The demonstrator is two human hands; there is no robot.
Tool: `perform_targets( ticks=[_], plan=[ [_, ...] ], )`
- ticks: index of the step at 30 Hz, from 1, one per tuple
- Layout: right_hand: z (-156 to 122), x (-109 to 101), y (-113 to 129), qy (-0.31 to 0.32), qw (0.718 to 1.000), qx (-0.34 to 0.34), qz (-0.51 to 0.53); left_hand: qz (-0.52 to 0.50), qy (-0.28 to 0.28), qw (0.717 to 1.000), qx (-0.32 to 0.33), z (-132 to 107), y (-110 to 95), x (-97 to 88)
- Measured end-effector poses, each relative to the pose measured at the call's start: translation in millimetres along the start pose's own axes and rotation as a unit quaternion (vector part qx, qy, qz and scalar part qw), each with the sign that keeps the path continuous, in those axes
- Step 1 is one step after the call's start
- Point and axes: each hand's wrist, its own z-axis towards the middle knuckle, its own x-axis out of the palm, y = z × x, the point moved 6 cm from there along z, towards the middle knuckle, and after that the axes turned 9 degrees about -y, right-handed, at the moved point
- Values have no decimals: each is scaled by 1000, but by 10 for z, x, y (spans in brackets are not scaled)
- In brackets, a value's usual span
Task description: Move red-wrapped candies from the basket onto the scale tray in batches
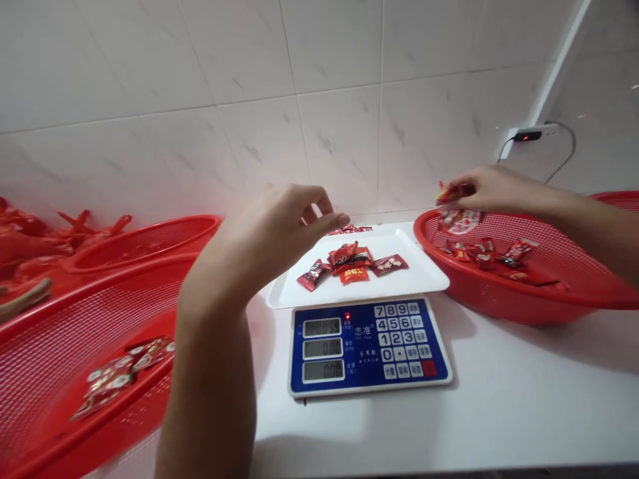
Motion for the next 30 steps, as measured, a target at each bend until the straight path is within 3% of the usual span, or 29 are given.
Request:
perform_targets(
  ticks=[2,6,10,14,17,19,24,27,30],
  plan=[
    [-45,104,131,24,992,17,122,4,3,1000,5,4,-1,11],
    [-117,412,450,68,944,30,322,4,15,1000,16,27,6,35],
    [-180,645,647,64,865,92,490,-59,20,998,3,102,13,142],
    [-258,770,785,51,766,85,635,-249,38,966,-60,231,55,503],
    [-292,870,790,40,727,93,679,-380,90,916,-92,296,96,813],
    [-283,919,737,34,728,115,675,-396,93,907,-106,319,172,890],
    [-195,754,489,-44,757,136,638,-320,28,937,-133,358,399,766],
    [-210,571,428,-78,792,117,594,-266,43,955,-127,345,377,775],
    [-276,453,455,-87,825,104,548,-190,-16,979,-75,318,255,682]
  ],
)
